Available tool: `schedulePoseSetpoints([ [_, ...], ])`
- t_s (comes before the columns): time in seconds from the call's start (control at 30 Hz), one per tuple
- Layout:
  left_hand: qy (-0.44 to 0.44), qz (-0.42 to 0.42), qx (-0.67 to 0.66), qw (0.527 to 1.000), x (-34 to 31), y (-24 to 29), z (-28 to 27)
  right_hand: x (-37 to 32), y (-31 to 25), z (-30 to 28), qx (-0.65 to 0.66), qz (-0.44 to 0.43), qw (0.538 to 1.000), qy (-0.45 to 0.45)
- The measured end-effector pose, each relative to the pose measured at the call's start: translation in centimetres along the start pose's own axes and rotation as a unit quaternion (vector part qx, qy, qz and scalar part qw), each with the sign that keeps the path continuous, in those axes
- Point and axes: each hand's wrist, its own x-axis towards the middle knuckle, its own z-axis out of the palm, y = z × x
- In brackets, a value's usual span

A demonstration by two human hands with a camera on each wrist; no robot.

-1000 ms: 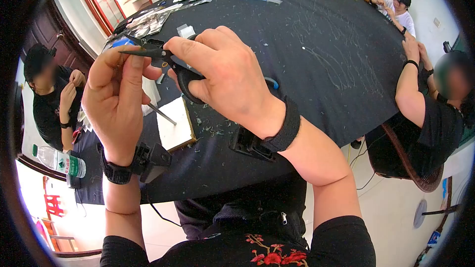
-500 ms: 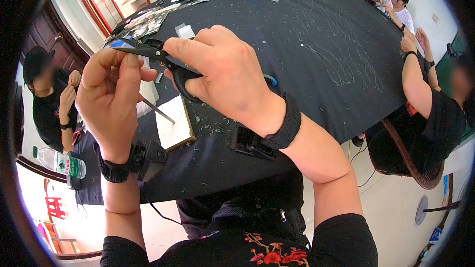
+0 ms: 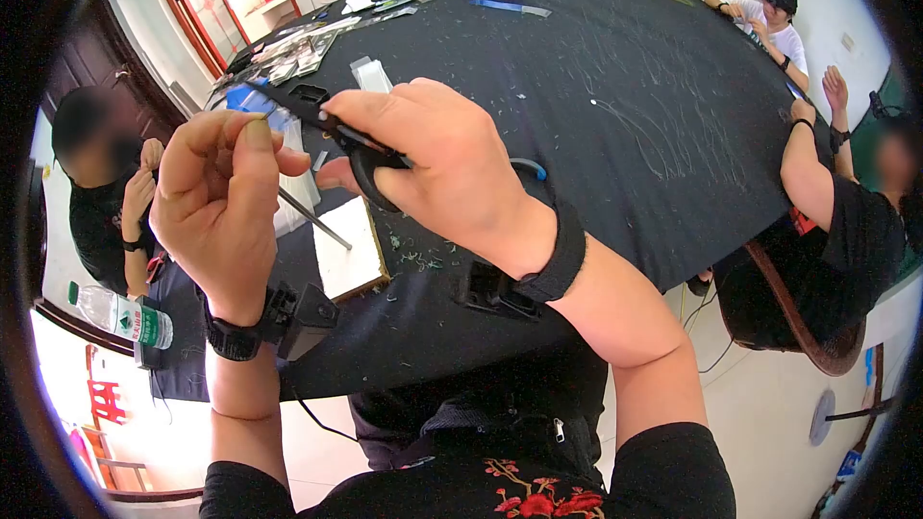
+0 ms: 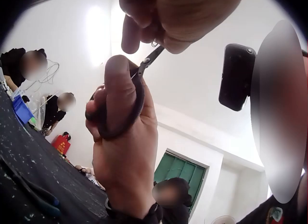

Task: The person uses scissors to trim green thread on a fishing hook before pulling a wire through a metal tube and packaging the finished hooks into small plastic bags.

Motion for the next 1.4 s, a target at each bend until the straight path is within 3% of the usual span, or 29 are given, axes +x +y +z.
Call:
schedulePoseSetpoints([
  [0.1,0.025,-0.054,-0.079,0.995,0.2,1.1,0.3,0.2,0.2,-0.2,0.053,0.013,0.998,0.007],
  [0.27,0.023,-0.041,-0.08,0.996,0.2,1.1,0.2,-0.1,0.5,0.3,0.06,-0.002,0.998,0.017],
  [0.37,0.014,-0.028,-0.081,0.996,0.2,1.1,0.3,-0.7,0.8,0.9,0.161,0.069,0.983,0.06],
  [0.47,0.002,-0.005,-0.061,0.998,0.1,0.9,0.3,-0.8,0.9,0.8,0.126,0.057,0.989,0.06],
  [0.53,-0.001,0.001,-0.052,0.999,0.0,1.0,0.2,-0.3,1.0,0.3,-0.051,-0.066,0.996,0.035],
  [0.67,-0.01,-0.013,-0.042,0.999,-0.1,1.0,0.2,-0.2,1.0,0.2,-0.071,-0.1,0.991,0.049],
  [0.9,-0.033,0.031,-0.02,0.999,-0.2,0.7,0.0,-0.6,1.5,0.6,-0.139,-0.097,0.983,0.065],
  [1.4,-0.046,0.008,-0.013,0.999,-0.3,0.7,0.7,-0.6,1.4,0.6,-0.16,-0.083,0.981,0.067],
])
